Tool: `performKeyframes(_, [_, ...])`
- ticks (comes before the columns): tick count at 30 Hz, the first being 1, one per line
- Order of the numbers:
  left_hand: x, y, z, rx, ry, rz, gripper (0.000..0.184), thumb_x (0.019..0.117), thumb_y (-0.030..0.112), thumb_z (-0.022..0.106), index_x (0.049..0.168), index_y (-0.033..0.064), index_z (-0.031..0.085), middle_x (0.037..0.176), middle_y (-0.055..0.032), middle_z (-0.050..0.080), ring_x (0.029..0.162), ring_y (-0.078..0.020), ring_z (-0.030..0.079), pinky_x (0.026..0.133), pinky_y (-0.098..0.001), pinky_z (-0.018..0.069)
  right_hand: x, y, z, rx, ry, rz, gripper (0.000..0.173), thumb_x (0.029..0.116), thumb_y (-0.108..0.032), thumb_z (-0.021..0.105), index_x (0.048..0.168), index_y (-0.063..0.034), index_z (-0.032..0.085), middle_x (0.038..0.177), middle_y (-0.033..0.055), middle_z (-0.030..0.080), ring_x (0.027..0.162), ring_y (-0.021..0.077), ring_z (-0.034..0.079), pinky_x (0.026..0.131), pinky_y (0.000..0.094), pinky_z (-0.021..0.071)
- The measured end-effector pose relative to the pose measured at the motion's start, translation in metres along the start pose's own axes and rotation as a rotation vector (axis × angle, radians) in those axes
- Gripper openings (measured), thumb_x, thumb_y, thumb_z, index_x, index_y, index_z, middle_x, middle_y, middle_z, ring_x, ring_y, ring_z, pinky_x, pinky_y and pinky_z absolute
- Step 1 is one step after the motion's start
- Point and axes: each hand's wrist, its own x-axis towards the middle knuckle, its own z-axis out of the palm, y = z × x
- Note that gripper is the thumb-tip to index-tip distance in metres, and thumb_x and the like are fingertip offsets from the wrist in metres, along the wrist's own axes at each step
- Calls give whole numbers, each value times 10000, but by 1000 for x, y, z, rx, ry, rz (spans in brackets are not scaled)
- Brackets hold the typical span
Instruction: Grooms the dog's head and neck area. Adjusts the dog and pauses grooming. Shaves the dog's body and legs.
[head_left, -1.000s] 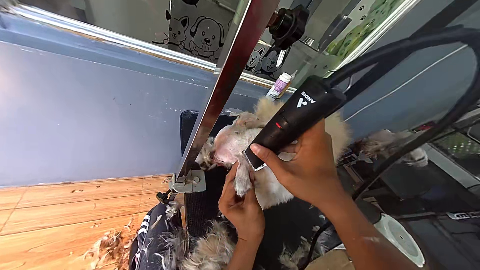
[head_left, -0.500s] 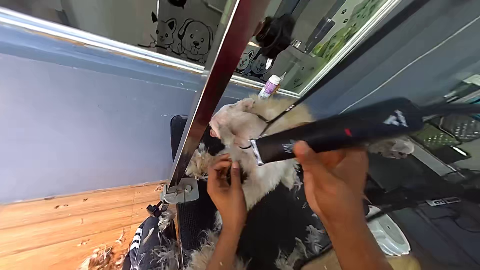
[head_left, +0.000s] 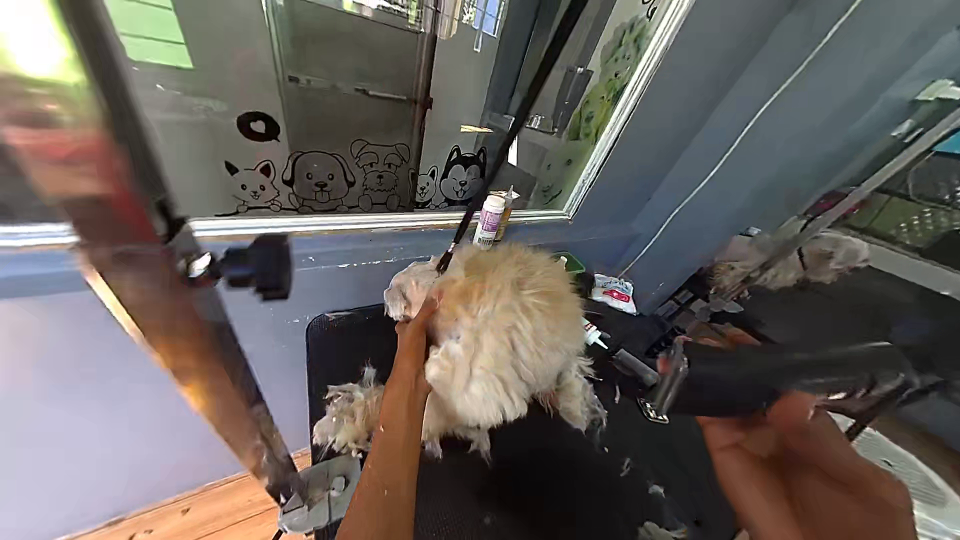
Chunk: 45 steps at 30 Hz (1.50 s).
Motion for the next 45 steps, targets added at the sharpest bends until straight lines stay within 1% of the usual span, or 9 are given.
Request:
performKeyframes(3, [13,-5,9,-159,15,83,333,1043,395,550,1275,164,611,1006,-16,722,861,-92,703,714,-286,604,30,9,-1,49,-168,90,571,844,-256,826,1367,-176,610,1328,132,662,1232,344,644,1005,558,556])
performKeyframes(10, [-25,6,28,-211,375,312,304,1108,220,290,998,133,559,691,66,602,590,-2,599,513,-191,514,63,9,12,106,-220,137,468,844,-289,816,1280,-192,679,1287,108,695,1184,280,679,1013,495,562])
performKeyframes(14, [-62,-7,35,-500,406,398,274,1096,320,394,1052,176,623,801,42,679,710,-50,673,591,-259,583,68,1,22,30,-402,68,532,835,-192,832,1330,-241,641,1273,66,696,1185,240,672,1021,450,562])
performKeyframes(20, [-125,-31,39,-609,425,563,308,1004,327,627,1232,121,624,1055,-56,716,967,-165,706,825,-396,616,52,-24,47,-293,-835,-269,692,787,-122,886,1341,-199,476,1251,123,691,1224,360,649,1073,508,539])
performKeyframes(28, [-217,-18,46,-404,564,743,198,949,218,632,1112,106,620,908,15,712,834,-76,697,737,-301,607,11,-62,69,-302,-1162,-454,705,775,-15,868,1335,-167,467,1248,103,706,1196,357,671,1084,523,548])
performKeyframes(36, [-256,6,38,-256,525,907,157,1050,320,536,1109,200,617,924,111,686,863,14,662,761,-205,572,14,-51,143,-139,-1417,-589,420,801,-39,832,1141,-40,585,1124,114,745,1108,281,719,1004,425,605])
performKeyframes(41, [-259,10,14,112,602,934,278,1075,327,495,1233,155,646,1030,51,680,926,-11,639,814,-239,549,7,-27,200,-19,-1454,-604,196,756,13,741,885,75,607,844,173,736,858,231,755,852,346,622])
performKeyframes(43, [-253,11,4,153,644,925,267,1041,312,572,1215,126,655,1009,28,694,913,-36,658,810,-266,568,24,-32,193,-296,-1625,-559,420,804,-63,811,1131,1,556,1104,119,733,1091,220,710,999,363,589])
performKeyframes(45, [-248,18,-1,50,619,922,303,999,411,639,1175,167,675,983,55,703,899,-38,675,797,-275,589,23,-49,187,-712,-1651,-635,536,818,-225,820,1218,-104,485,1174,-24,707,1116,75,670,942,240,577])
